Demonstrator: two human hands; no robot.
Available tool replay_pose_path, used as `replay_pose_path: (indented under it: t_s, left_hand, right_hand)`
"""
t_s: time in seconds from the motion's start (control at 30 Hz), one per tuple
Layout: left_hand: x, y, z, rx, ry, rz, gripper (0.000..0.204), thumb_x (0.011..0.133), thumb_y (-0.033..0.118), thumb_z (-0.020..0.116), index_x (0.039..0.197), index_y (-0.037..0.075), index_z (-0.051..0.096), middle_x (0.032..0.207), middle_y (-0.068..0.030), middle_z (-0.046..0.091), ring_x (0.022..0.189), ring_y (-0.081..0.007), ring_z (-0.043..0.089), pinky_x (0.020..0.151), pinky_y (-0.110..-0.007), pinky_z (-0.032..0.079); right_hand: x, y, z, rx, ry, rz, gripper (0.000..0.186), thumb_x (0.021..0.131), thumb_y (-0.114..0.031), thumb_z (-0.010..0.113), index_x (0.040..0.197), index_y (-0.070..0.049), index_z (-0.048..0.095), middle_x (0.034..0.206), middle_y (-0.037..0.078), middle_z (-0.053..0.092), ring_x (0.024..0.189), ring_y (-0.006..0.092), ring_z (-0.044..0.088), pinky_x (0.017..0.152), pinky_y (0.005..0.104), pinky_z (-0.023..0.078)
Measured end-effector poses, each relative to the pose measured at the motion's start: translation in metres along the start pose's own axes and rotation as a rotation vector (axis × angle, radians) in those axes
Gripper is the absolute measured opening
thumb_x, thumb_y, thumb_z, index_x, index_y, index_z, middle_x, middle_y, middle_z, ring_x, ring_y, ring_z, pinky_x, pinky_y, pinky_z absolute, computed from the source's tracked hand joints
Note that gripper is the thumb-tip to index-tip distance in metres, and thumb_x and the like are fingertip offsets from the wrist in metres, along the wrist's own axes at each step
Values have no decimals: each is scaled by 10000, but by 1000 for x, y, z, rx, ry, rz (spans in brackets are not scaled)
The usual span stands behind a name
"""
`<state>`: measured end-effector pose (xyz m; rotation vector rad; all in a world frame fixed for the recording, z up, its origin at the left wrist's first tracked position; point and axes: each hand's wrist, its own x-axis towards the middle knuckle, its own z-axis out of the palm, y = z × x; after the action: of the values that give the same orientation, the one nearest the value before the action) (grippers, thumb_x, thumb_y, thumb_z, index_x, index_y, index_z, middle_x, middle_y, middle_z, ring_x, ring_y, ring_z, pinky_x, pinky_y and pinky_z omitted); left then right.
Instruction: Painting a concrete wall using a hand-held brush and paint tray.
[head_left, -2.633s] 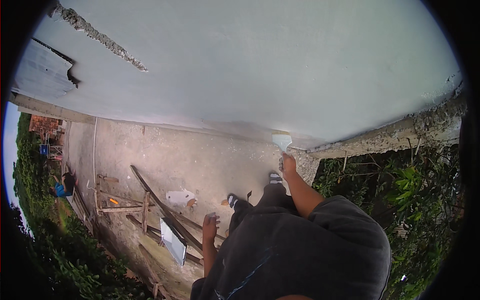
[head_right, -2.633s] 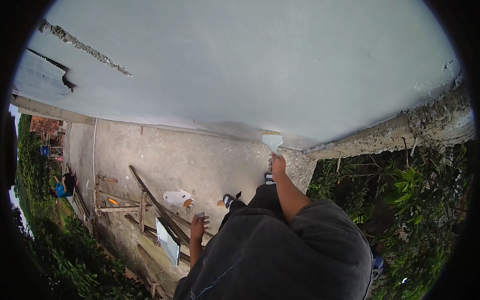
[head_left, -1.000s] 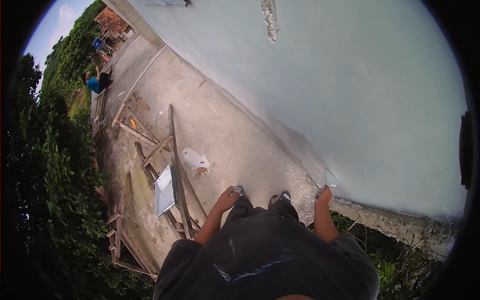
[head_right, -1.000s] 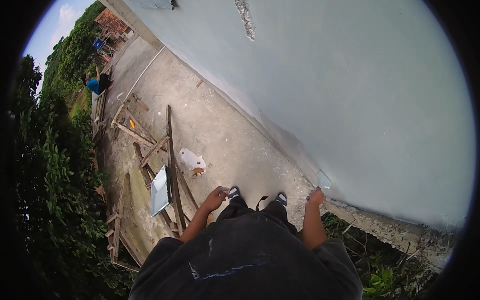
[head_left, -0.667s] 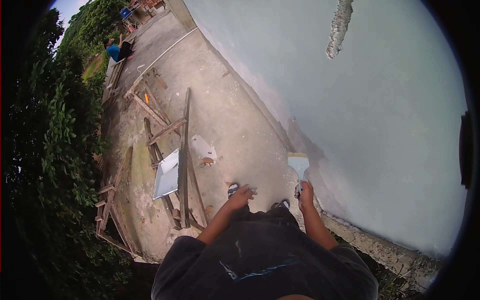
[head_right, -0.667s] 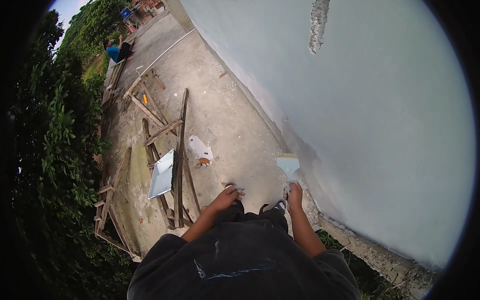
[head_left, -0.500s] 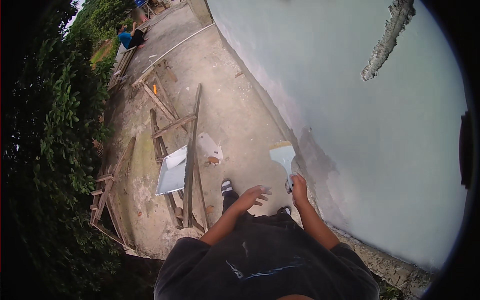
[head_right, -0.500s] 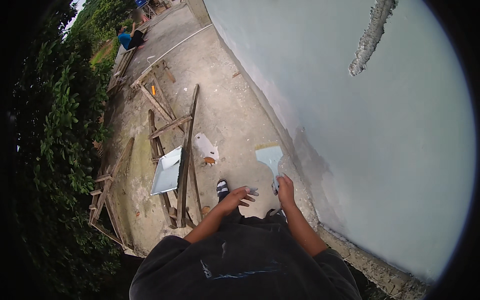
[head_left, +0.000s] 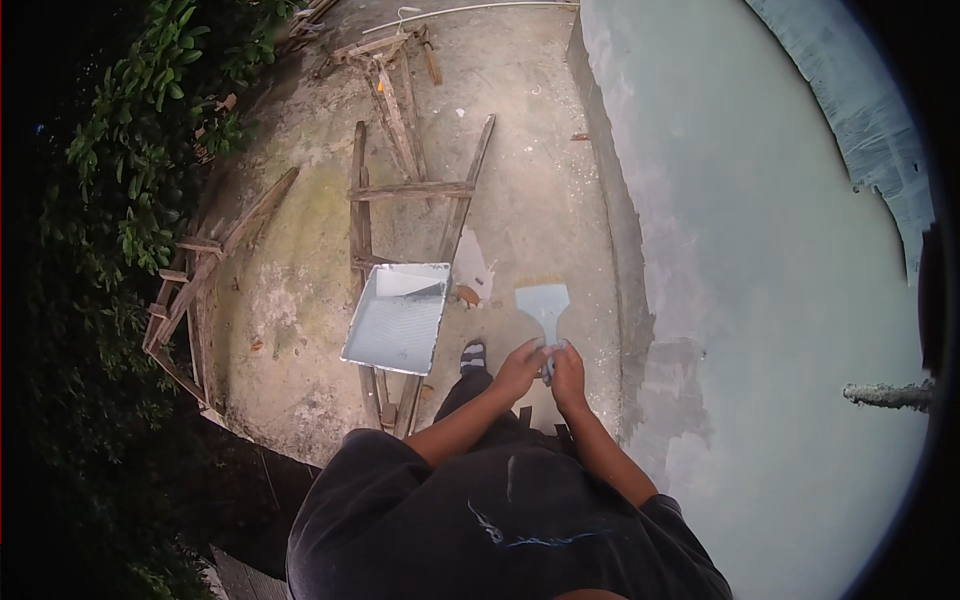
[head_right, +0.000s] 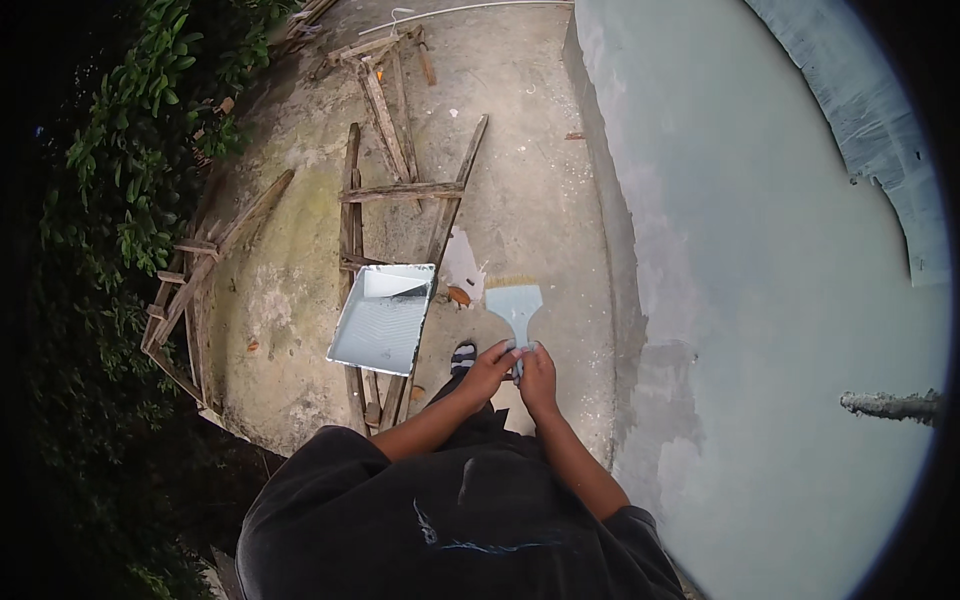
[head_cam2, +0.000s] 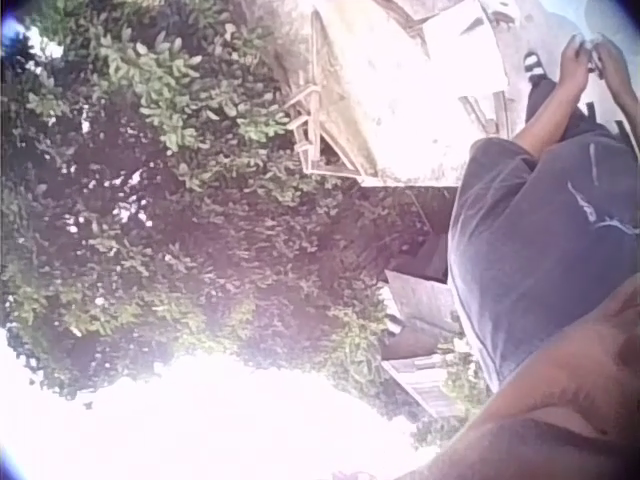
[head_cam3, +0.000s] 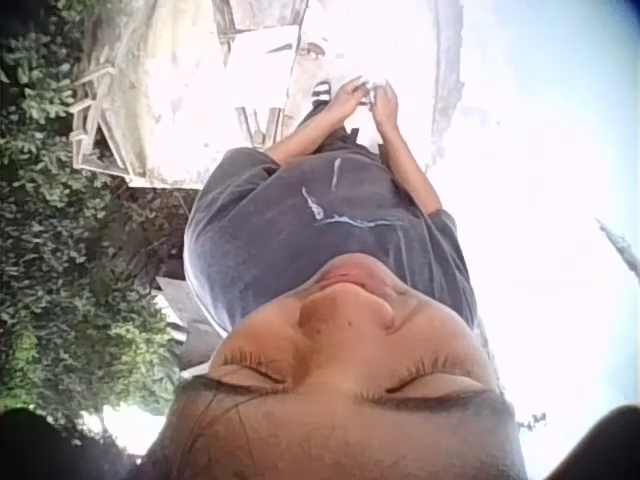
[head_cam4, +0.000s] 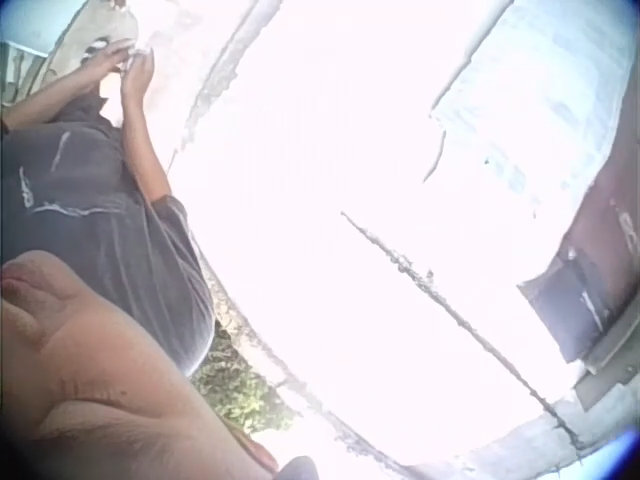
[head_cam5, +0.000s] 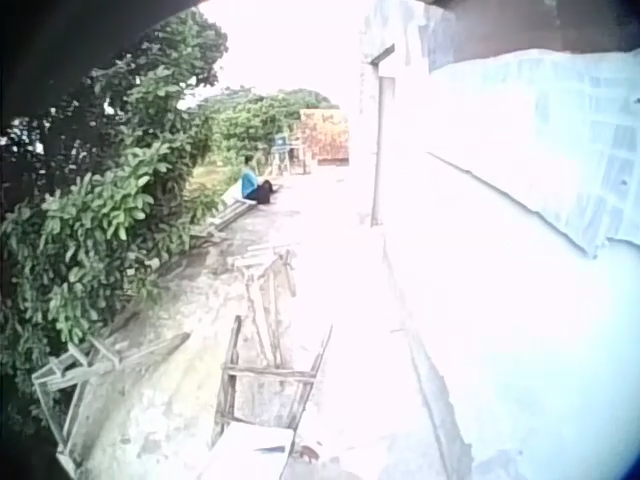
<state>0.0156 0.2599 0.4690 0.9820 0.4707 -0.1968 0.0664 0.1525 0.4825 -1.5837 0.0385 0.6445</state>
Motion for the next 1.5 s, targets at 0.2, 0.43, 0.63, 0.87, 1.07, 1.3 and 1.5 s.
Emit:
replay_pose_path:
  t_s: [0.2,0.43,0.63,0.87,1.07,1.3,1.5]
  left_hand:
    - [32,-30,-83,173,301,169,186,913,162,512,990,0,562,722,-56,585,649,-90,530,599,-263,430]
    - [30,5,-201,426,793,31,236,915,153,465,1069,-17,521,808,-165,622,686,-278,630,656,-386,502]
    - [56,-40,-332,1111,878,-152,294,889,140,460,1149,17,519,958,-271,542,840,-417,589,755,-484,481]
    - [85,-47,-372,1350,799,-300,355,881,118,453,1233,74,477,1097,-210,446,974,-369,523,811,-437,485]
    - [107,-57,-383,1365,785,-356,372,879,148,508,1248,111,477,1095,-196,457,996,-353,520,815,-431,497]
    - [113,-71,-389,1360,800,-369,364,890,155,488,1251,119,467,1101,-189,454,994,-350,520,814,-431,498]
    - [112,-65,-388,1342,801,-369,364,883,147,491,1245,116,472,1098,-187,458,992,-354,515,805,-439,493]
  right_hand:
    - [35,-6,47,-193,-175,173,211,944,-225,426,880,-54,532,651,14,526,529,86,478,465,236,385]
    - [53,5,6,-170,-40,365,209,911,-222,464,1017,-64,551,779,57,616,599,103,535,516,234,418]
    - [36,25,-27,-145,94,488,229,917,-241,456,1031,-62,542,767,54,598,587,115,530,503,236,408]
    - [5,51,-44,-161,250,693,242,913,-229,434,1038,-53,543,774,62,605,587,127,528,515,259,415]
    - [-2,61,-47,-297,235,715,233,905,-216,453,1020,-37,548,771,78,615,585,132,538,505,265,419]
    - [9,58,-32,-394,174,682,219,904,-206,461,1008,-42,562,774,76,626,586,136,546,517,269,440]
    - [10,56,-33,-423,154,644,210,906,-203,459,995,-46,568,778,78,629,590,137,551,520,268,442]
